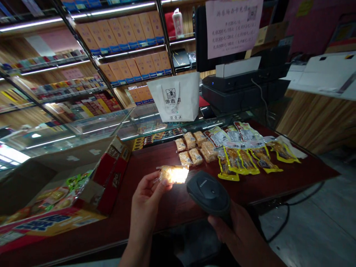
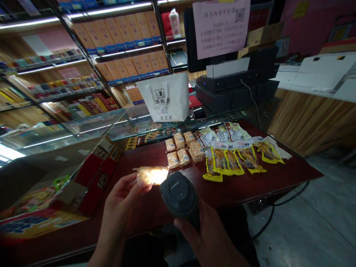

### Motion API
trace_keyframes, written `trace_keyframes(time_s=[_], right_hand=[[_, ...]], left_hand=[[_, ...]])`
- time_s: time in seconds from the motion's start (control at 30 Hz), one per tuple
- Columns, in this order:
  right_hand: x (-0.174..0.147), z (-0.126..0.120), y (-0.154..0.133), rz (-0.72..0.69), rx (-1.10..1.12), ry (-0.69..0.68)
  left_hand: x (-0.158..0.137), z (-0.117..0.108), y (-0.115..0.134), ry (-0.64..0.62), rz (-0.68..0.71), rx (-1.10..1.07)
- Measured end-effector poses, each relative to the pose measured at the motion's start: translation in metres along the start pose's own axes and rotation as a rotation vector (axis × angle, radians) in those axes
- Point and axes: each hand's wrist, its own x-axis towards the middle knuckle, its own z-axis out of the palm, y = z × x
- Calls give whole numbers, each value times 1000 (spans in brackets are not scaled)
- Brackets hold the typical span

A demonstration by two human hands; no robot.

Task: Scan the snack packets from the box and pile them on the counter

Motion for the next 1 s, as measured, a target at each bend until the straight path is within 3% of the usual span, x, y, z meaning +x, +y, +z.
trace_keyframes(time_s=[0.3, 0.8, 0.9, 1.0], right_hand=[[-1, -4, 16, 45, 37, 43], [0, -10, 14, 16, -3, 101], [-2, -12, 14, 37, 5, 103], [-4, -11, 16, 44, 13, 136]], left_hand=[[4, 8, -1, 15, -3, 32], [9, 15, -4, -11, 15, 132], [11, 17, -8, 18, 36, 55], [10, 21, -9, 6, -51, -116]])
